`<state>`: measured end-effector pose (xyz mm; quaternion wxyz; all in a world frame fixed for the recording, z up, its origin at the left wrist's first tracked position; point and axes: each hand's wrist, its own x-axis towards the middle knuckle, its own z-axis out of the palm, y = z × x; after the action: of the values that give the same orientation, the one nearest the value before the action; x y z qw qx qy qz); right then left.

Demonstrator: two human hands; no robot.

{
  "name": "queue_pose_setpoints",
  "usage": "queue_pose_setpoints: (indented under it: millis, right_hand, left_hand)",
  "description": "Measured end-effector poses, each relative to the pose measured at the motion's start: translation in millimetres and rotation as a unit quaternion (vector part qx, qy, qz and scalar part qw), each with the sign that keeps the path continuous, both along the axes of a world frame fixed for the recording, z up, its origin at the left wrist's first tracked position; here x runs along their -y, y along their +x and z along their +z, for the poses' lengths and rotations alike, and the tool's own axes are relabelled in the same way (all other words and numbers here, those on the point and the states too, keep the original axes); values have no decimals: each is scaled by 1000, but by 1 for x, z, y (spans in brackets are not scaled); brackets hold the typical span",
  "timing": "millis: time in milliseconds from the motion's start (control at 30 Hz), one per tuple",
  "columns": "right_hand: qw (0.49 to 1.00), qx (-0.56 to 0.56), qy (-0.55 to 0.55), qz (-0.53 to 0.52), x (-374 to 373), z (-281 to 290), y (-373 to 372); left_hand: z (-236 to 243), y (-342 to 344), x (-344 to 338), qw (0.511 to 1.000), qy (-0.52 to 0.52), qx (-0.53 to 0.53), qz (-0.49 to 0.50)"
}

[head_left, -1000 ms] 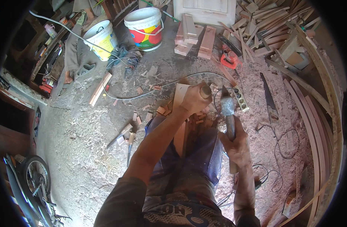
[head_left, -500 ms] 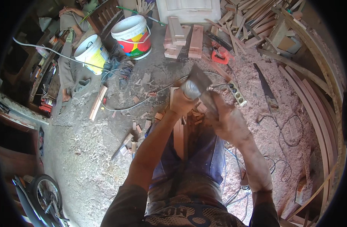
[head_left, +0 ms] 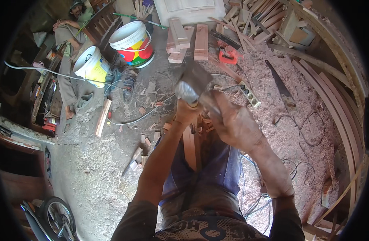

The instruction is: The person uses a hammer and a chisel to carve a piece of wood while sitting on a workshop floor. They repeatedly strike the chisel with the hammer and shift the wood by hand.

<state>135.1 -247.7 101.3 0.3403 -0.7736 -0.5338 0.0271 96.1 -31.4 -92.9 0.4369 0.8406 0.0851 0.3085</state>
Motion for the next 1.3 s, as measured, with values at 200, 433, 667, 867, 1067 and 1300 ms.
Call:
queue_pose_setpoints:
  millis: [200, 433, 667, 867, 1067, 1300]
  right_hand:
    - [991, 54, -123, -28, -11, -69, 2]
    - [989, -142, -27, -35, 24, -60, -16]
    - [974, -213, 4, -73, 39, -49, -9]
    - [969, -230, 26, -93, 46, -61, -13]
    - [967, -233, 0, -105, 47, -61, -15]
    - [974, -213, -3, -71, 48, -29, -12]
  left_hand:
    - [8, -6, 7, 993, 116, -31, 11]
    - [32, -20, 27, 999, -49, -6, -15]
    - [71, 8, 38, 999, -12, 46, 10]
    - [52, 8, 34, 999, -38, 7, 21]
    - [45, 12, 26, 999, -17, 34, 2]
    - [39, -1, 33, 998, -3, 55, -7]
